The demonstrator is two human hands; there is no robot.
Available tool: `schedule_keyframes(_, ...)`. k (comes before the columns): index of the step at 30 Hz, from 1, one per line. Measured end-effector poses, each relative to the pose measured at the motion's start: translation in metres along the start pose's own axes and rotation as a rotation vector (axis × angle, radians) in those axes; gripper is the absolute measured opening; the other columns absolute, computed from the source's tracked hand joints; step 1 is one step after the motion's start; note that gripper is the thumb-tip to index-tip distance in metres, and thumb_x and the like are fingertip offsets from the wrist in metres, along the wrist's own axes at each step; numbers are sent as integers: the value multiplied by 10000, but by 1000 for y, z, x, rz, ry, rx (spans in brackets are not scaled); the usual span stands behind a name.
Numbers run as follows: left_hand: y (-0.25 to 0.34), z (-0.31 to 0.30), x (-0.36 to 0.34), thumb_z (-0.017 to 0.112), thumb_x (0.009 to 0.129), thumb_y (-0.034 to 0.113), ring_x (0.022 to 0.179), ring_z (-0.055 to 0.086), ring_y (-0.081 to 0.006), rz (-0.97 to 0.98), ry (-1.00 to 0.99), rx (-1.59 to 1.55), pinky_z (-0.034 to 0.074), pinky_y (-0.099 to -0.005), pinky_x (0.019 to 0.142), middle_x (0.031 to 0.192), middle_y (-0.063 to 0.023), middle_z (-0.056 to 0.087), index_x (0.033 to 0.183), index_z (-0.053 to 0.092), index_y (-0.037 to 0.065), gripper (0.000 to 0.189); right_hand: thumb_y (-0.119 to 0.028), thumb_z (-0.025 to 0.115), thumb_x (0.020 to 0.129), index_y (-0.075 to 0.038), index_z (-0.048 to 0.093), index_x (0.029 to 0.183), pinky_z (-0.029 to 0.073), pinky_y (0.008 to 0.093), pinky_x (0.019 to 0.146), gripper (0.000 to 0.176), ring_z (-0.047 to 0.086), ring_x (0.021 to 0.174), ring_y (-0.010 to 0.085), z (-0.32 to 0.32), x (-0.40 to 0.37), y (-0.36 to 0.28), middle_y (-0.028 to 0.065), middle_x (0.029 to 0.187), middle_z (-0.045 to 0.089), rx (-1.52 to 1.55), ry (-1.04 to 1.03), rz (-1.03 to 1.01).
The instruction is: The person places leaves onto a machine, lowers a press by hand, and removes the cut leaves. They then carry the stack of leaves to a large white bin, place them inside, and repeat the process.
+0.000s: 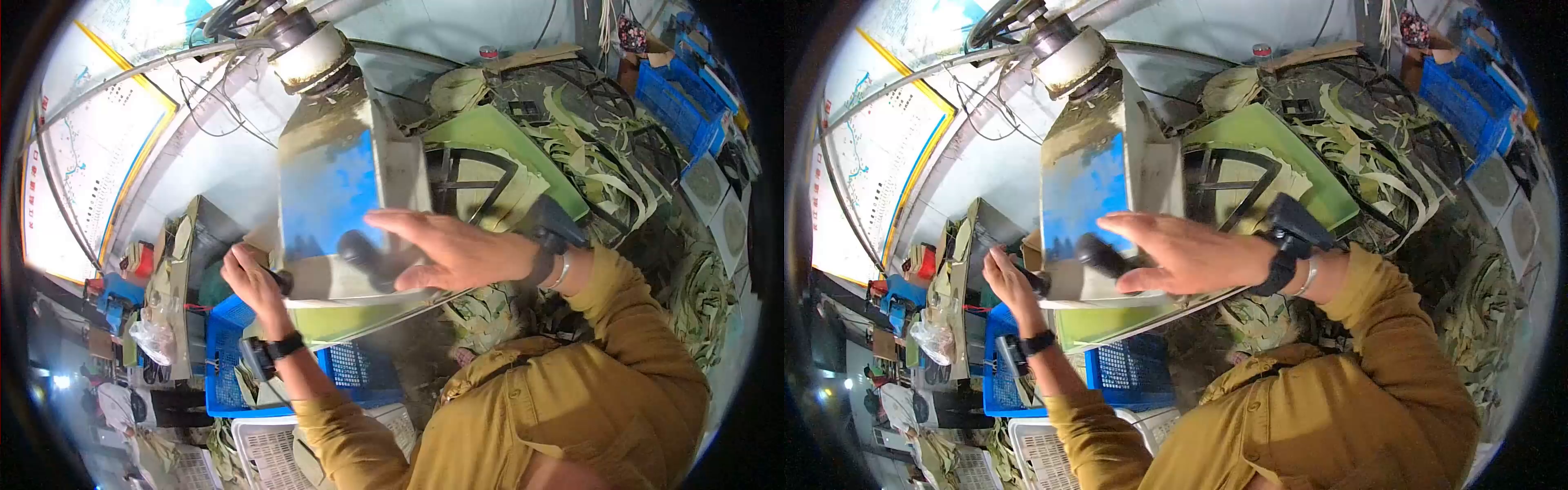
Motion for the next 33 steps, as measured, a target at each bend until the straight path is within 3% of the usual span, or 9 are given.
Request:
schedule_keyframes(1, 30, 8, -19, 395, 1014, 284, 670, 498, -125, -32, 95, -123, 412, -279, 638, 752, -64, 549, 853, 510, -6, 351, -349, 550, 934, 46, 415, 1284, 384, 415, 994, 545, 498, 1161, 392, 10, 4, -2, 267, 1270, 478, 142, 103, 4)
schedule_keyframes(3, 48, 22, -39, 392, 1009, 252, 606, 484, -107, -111, 156, -211, 403, -261, 604, 698, -52, 537, 844, 521, 23, 310, -300, 505, 966, 32, 506, 1167, 452, 376, 884, 388, 584, 979, 312, 4, 5, 17, 201, 1055, 578, 47, 289, 170)
schedule_keyframes(4, 58, 30, -49, 397, 999, 230, 589, 484, -103, -78, 160, -185, 410, -260, 582, 661, -43, 529, 869, 531, 25, 277, -246, 453, 990, 28, 551, 1054, 479, 313, 764, 298, 588, 791, 193, -7, -1, 25, 101, 865, 578, 390, 340, 275)
schedule_keyframes(5, 76, 41, -60, 413, 984, 215, 590, 487, -105, -141, 233, -244, 407, -257, 561, 659, -47, 538, 848, 531, 22, 264, -219, 409, 1004, 26, 558, 1044, 480, 269, 705, 290, 564, 723, 121, -17, -8, 34, 59, 809, 561, 422, 388, 290)
schedule_keyframes(8, 114, 51, -74, 427, 903, 138, 570, 510, -128, -248, 169, -413, 408, -253, 543, 641, -80, 558, 784, 551, 7, 216, -165, 391, 990, 21, 558, 1024, 464, 268, 668, 252, 545, 696, 120, -39, -20, 39, 62, 773, 555, 461, 485, 325)
schedule_keyframes(12, 113, 54, -76, 410, 814, 114, 510, 505, -147, -306, 39, -494, 405, -250, 509, 594, -107, 560, 757, 547, -6, 191, -79, 395, 911, 28, 558, 933, 451, 275, 613, 196, 538, 634, 135, -43, -27, 50, 83, 742, 558, 521, 613, 329)
schedule_keyframes(18, 98, 57, -89, 407, 811, 113, 498, 511, -154, -375, 104, -432, 422, -252, 503, 604, -109, 555, 764, 545, -16, 194, -61, 367, 892, 8, 527, 849, 444, 293, 617, 179, 540, 612, 150, -33, -31, 52, 95, 722, 550, 349, 602, 345)
schedule_keyframes(26, 72, 62, -107, 398, 827, 99, 526, 519, -150, -300, 90, -363, 428, -251, 516, 620, -104, 559, 804, 551, -27, 200, -55, 363, 902, 10, 515, 871, 436, 293, 593, 168, 539, 599, 161, -20, -38, 64, 96, 699, 538, 373, 578, 285)
schedule_keyframes(33, 74, 62, -109, 407, 843, 94, 536, 515, -138, -358, 51, -407, 421, -249, 526, 621, -93, 566, 819, 556, -19, 188, -87, 361, 933, 10, 512, 875, 445, 294, 627, 189, 540, 623, 163, -17, -40, 61, 95, 740, 547, 458, 604, 340)
Point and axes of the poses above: each hand's wrist, its own x-axis towards the middle knuckle, its own z-axis out of the palm, y = z × x, the point moved 3 cm from there along x, towards the middle knuckle
